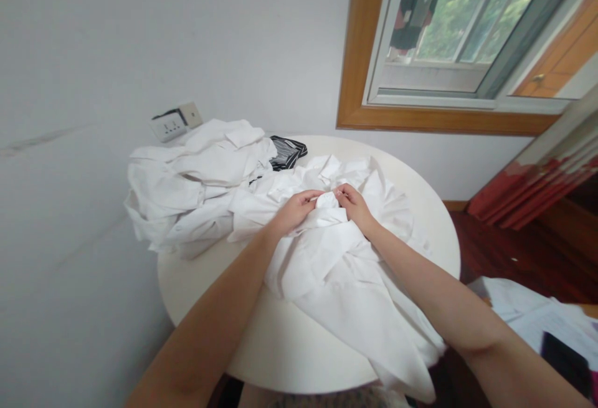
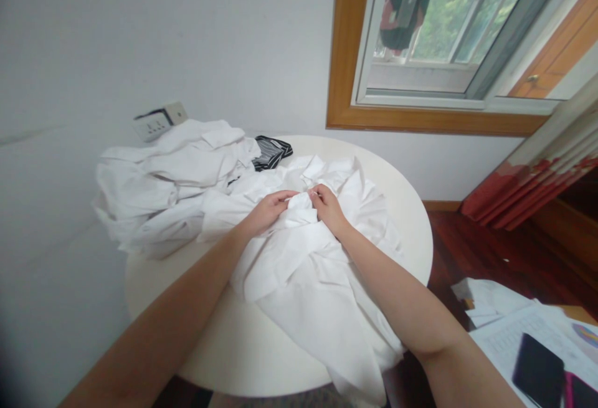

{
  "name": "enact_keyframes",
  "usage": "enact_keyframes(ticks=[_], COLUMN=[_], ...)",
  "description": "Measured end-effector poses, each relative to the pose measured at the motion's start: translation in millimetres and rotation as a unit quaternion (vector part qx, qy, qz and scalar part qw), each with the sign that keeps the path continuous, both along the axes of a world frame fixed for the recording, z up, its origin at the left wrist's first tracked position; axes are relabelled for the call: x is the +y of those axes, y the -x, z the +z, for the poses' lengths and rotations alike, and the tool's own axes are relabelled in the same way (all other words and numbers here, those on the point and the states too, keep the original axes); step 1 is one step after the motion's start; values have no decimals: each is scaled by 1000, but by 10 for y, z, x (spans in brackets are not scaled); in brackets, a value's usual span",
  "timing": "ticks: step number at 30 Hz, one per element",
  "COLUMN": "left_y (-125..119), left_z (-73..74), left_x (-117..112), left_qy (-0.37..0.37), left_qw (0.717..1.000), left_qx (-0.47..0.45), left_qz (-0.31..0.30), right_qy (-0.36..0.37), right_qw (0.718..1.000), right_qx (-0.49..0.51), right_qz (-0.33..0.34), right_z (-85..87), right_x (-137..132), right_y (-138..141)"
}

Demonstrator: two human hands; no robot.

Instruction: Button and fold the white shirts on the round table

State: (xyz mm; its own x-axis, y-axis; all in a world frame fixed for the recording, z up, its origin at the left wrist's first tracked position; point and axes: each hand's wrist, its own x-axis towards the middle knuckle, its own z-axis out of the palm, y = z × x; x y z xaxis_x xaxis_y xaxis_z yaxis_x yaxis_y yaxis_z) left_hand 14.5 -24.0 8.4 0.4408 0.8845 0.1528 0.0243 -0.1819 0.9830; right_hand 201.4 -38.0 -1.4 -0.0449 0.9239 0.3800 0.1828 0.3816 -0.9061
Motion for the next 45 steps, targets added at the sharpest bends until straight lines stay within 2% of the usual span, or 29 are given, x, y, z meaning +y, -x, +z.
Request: enact_keyframes(ticks=[9, 14, 20, 24, 29, 34, 38, 42, 45], left_y=[-33, -59, -40, -50, -42, 29, 53, 18, -15], left_z=[47, 68, 55, 66, 52, 43, 51, 45, 33], left_x=[0, -30, -81, -87, -51, 14, 26, -5, -28], left_qy=[-111, -202, -254, -253, -227, -158, -147, -161, -160], left_qw=[985, 957, 915, 903, 921, 963, 977, 974, 969], left_qx=[104, 166, 268, 311, 284, 208, 156, 152, 151], left_qz=[81, 126, 163, 156, 139, 68, 16, 56, 111], right_qy=[41, 66, 33, 7, -45, -72, -64, -73, -77], right_qw=[998, 994, 999, 999, 995, 990, 990, 992, 994], right_qx=[35, 31, -1, -33, -83, -103, -87, -71, -77], right_qz=[37, 80, 29, -5, -17, -65, -86, -77, -31], right_z=[46, 52, 24, -22, -12, -8, -28, -10, 21], right_x=[-57, -53, -18, 20, 10, 9, 25, 11, -18], right_y=[8, -9, -11, -17, -32, -43, -44, -51, -58])
